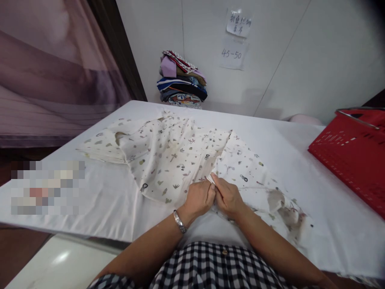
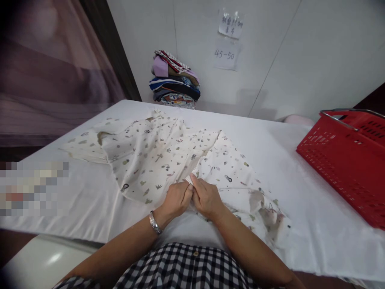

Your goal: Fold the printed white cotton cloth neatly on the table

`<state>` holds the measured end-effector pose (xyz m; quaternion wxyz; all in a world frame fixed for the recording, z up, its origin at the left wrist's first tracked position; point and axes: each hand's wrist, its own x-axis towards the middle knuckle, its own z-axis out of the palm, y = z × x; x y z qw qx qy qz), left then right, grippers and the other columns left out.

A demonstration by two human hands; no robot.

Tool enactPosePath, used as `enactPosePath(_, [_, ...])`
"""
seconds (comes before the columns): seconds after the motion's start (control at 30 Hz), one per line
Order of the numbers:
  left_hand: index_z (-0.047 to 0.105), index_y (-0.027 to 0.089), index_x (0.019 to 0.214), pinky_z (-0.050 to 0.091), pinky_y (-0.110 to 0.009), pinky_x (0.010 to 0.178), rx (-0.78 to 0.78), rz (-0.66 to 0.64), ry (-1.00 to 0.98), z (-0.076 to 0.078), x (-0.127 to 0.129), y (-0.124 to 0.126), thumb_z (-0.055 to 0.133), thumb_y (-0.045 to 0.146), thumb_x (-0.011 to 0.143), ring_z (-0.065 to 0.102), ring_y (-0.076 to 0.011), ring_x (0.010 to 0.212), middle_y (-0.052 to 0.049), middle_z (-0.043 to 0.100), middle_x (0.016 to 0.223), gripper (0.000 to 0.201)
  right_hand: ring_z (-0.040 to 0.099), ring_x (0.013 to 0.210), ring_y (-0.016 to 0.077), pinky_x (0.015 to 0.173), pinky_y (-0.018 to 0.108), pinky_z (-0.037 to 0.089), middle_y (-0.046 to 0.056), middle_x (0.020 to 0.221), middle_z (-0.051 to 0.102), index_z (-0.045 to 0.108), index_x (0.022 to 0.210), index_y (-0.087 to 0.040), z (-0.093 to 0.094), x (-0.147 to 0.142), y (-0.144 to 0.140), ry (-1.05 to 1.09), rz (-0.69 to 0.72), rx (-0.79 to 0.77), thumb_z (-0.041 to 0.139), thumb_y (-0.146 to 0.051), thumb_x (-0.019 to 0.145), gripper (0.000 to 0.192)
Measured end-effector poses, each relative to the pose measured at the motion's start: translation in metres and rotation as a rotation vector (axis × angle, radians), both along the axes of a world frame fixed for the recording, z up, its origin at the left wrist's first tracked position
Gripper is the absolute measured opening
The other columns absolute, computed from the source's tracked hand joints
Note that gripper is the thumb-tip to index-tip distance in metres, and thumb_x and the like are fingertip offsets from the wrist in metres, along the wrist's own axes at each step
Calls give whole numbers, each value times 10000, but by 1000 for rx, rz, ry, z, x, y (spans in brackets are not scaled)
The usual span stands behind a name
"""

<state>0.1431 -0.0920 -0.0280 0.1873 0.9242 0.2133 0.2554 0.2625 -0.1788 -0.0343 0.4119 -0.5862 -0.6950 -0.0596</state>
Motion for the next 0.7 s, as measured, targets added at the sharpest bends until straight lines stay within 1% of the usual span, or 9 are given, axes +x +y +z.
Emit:
enactPosePath(0.1, [500, 193, 701, 364, -297, 521, -29, -13, 0, 0, -1, 0, 288, 248, 913, 536, -161, 525, -32, 592, 597, 305, 616, 892, 212, 716, 361, 561, 127, 1009, 628, 212, 1465, -164, 2, -1, -1, -16, 12, -37, 412, -158, 883, 615])
enactPosePath(0.2, [495, 194, 702, 361, -294, 521, -56, -17, -14, -2, -2, 0, 282, 259, 915, 522, -159, 517, -30, 573, 587, 307, 610, 876, 220, 699, 363, 558, 127, 1000, 621, 172, 1471, -153, 3, -3, -2, -50, -9, -58, 420, -203, 875, 648])
enactPosePath(0.33, [501, 195, 730, 366, -291, 532, -119, -24, -38, -3, -3, -1, 265, 286, 925, 521, -158, 531, -34, 580, 609, 319, 609, 833, 216, 677, 350, 551, 123, 962, 624, 165, 1469, -139, 1, -5, -2, -81, -51, -51, 410, -227, 891, 634])
enactPosePath(0.47, [498, 199, 720, 361, -291, 529, -170, -35, -36, 0, -4, -1, 267, 312, 933, 525, -158, 534, -44, 594, 612, 334, 610, 849, 221, 686, 350, 551, 134, 980, 625, 149, 1470, -139, -1, -7, 0, -101, -79, -42, 419, -249, 906, 635])
enactPosePath(0.6, [507, 198, 711, 338, -284, 498, -193, 9, -1, 1, -3, -1, 293, 403, 939, 514, -152, 500, -34, 584, 574, 374, 602, 885, 226, 720, 364, 550, 141, 1005, 616, 135, 1470, -128, -2, -8, 2, -84, -58, -51, 395, -241, 907, 631])
enactPosePath(0.7, [514, 191, 709, 340, -287, 500, -184, 33, 12, 0, -1, -1, 257, 411, 949, 526, -158, 507, -43, 593, 584, 414, 596, 902, 223, 742, 363, 548, 139, 1006, 609, 153, 1467, -116, -1, -9, 1, -48, -34, -81, 390, -210, 888, 633])
